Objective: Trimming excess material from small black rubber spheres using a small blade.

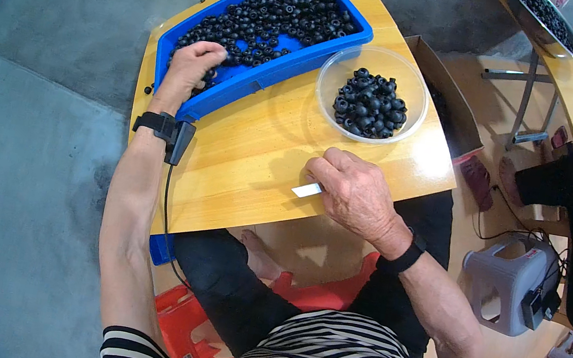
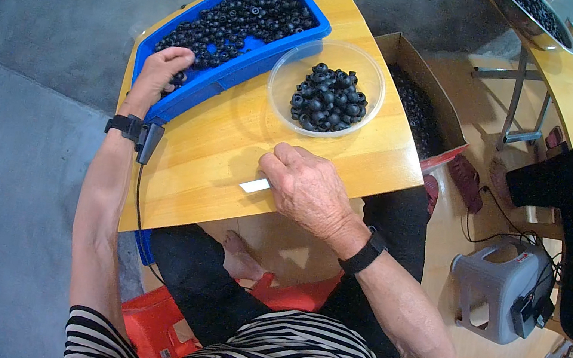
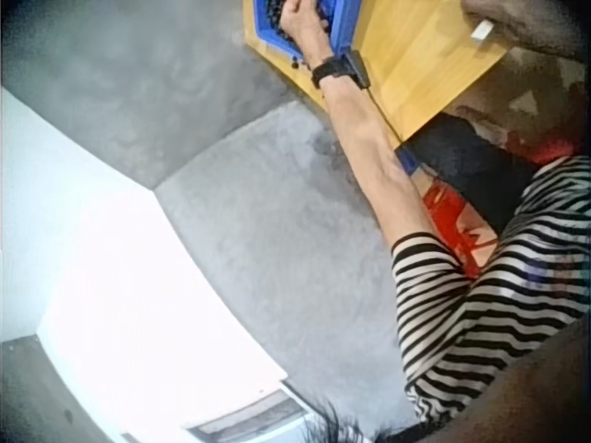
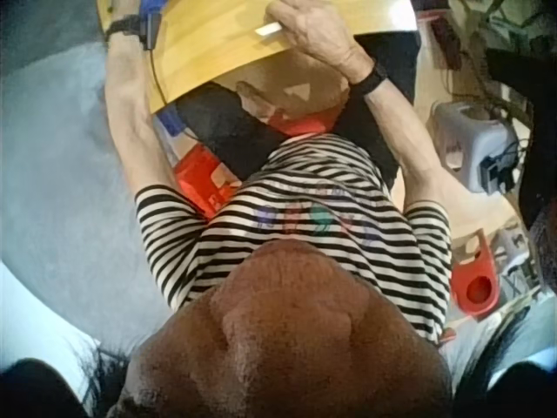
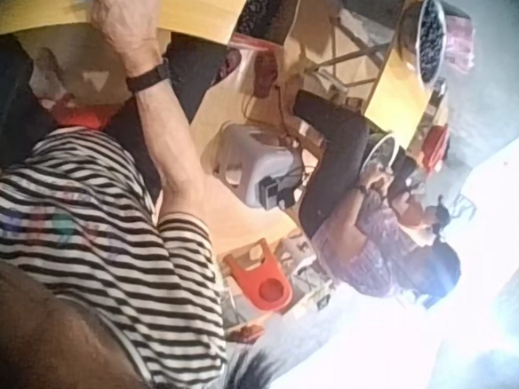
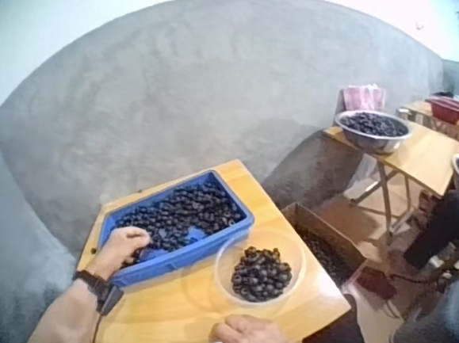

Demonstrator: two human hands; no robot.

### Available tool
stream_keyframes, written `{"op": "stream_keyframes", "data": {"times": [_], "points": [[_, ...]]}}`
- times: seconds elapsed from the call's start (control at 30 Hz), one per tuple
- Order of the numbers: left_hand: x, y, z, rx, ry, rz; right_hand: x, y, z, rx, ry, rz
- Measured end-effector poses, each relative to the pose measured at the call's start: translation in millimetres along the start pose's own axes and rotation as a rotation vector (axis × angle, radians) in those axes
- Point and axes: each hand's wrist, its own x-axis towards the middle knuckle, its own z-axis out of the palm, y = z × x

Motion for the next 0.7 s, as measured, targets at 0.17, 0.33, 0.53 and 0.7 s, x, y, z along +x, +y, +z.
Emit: {"op": "stream_keyframes", "data": {"times": [0.17,0.33,0.53,0.7], "points": [[28.6,-21.5,-40.1,-1.286,-0.139,-0.439,1.7,-3.3,-2.5,0.019,0.005,-0.01],[7.7,-4.1,-18.9,-1.799,0.01,-0.58,-1.0,2.9,-1.4,0.025,0.017,-0.005],[5.1,-5.1,-15.1,-1.475,0.165,-0.323,-3.1,-2.4,-4.9,0.039,0.055,-0.001],[-18.4,16.9,14.1,-0.651,0.283,0.035,-12.1,-3.5,-24.3,0.065,0.305,-0.062]]}}
